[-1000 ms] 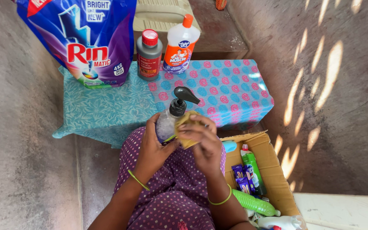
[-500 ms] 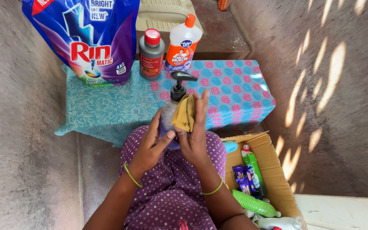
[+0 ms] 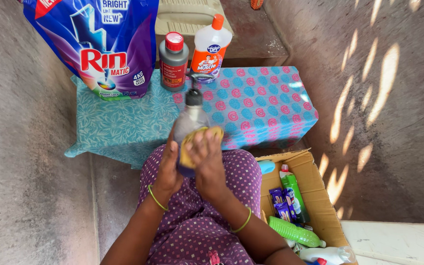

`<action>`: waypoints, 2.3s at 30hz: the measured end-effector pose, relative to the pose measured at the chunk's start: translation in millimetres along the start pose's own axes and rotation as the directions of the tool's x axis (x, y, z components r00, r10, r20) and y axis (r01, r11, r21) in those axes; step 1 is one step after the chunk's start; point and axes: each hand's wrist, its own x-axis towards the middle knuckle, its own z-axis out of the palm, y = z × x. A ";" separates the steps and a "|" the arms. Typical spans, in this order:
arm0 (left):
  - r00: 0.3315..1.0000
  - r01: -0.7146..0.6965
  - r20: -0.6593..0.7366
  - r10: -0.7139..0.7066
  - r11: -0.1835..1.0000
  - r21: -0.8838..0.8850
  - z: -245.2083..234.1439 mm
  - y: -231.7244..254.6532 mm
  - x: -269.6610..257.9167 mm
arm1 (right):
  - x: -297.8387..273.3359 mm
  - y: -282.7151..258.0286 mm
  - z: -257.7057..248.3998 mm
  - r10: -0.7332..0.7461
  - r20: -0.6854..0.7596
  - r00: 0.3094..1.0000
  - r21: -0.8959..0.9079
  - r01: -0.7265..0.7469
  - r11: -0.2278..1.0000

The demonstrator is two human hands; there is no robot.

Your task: The person wipes the exterior of a Mr. Muscle bottle and then a purple pump bottle with a yellow cloth. The person sits on the floor and places the cleaned bottles on a patterned mat.

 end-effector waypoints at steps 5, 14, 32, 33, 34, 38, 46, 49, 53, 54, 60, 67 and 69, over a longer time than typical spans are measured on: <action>0.990 -0.060 -0.127 0.057 0.998 -0.018 -7.7 7.0 9.6 | -52.1 -2.9 16.0 -0.200 0.034 0.979 0.088 0.196 0.977; 0.994 -0.105 -0.003 0.105 0.994 -0.027 0.6 7.4 14.6 | 39.0 8.4 -19.8 -0.030 -0.047 0.998 0.268 0.042 0.962; 0.995 -0.036 -0.094 0.022 0.987 -0.155 -5.4 -12.3 5.4 | -8.8 10.7 13.9 -0.065 -0.074 0.995 0.148 0.075 0.986; 0.996 -0.034 -0.081 0.021 0.987 -0.156 -2.8 -14.3 5.5 | 4.1 12.9 6.1 0.005 -0.113 0.994 0.224 0.020 0.974; 0.996 -0.021 -0.089 0.006 0.986 -0.166 -0.4 -15.7 4.7 | 17.7 13.1 -2.0 0.077 -0.144 0.987 0.302 -0.030 0.953; 0.997 -0.066 -0.050 0.061 0.993 -0.099 1.4 -13.6 3.3 | 63.8 3.7 -28.5 0.269 -0.103 0.958 0.687 -0.127 0.716; 0.985 -0.113 -0.116 0.129 0.985 0.133 -19.8 -9.0 -5.9 | 55.7 -24.2 -17.6 0.371 -0.122 0.921 0.855 -0.092 0.510; 0.955 -0.211 -0.199 0.220 0.975 0.063 -22.9 -8.5 -11.3 | 29.0 -31.6 -4.5 0.441 -0.063 0.895 0.859 -0.176 0.481; 0.938 -0.282 -0.221 0.268 0.959 -0.036 -26.2 2.5 -9.9 | -2.8 -46.8 -0.2 0.338 -0.066 0.939 0.698 -0.199 0.688; 0.940 -0.270 -0.222 0.259 0.963 -0.023 -26.4 5.7 -9.4 | -4.5 -47.6 0.3 0.322 -0.065 0.945 0.694 -0.189 0.695; 0.960 -0.199 -0.146 0.237 0.952 0.234 -11.9 -0.1 -17.1 | 14.3 -22.5 -10.2 0.343 -0.182 0.922 0.778 -0.078 0.623; 0.982 -0.166 -0.080 0.171 0.984 0.061 5.2 9.3 -8.6 | 0.9 -24.6 -15.6 0.213 -0.248 0.945 0.541 -0.047 0.840; 0.982 -0.162 -0.085 0.170 0.983 0.088 2.8 12.2 -7.0 | -6.0 -27.9 -13.1 0.200 -0.203 0.958 0.523 -0.066 0.850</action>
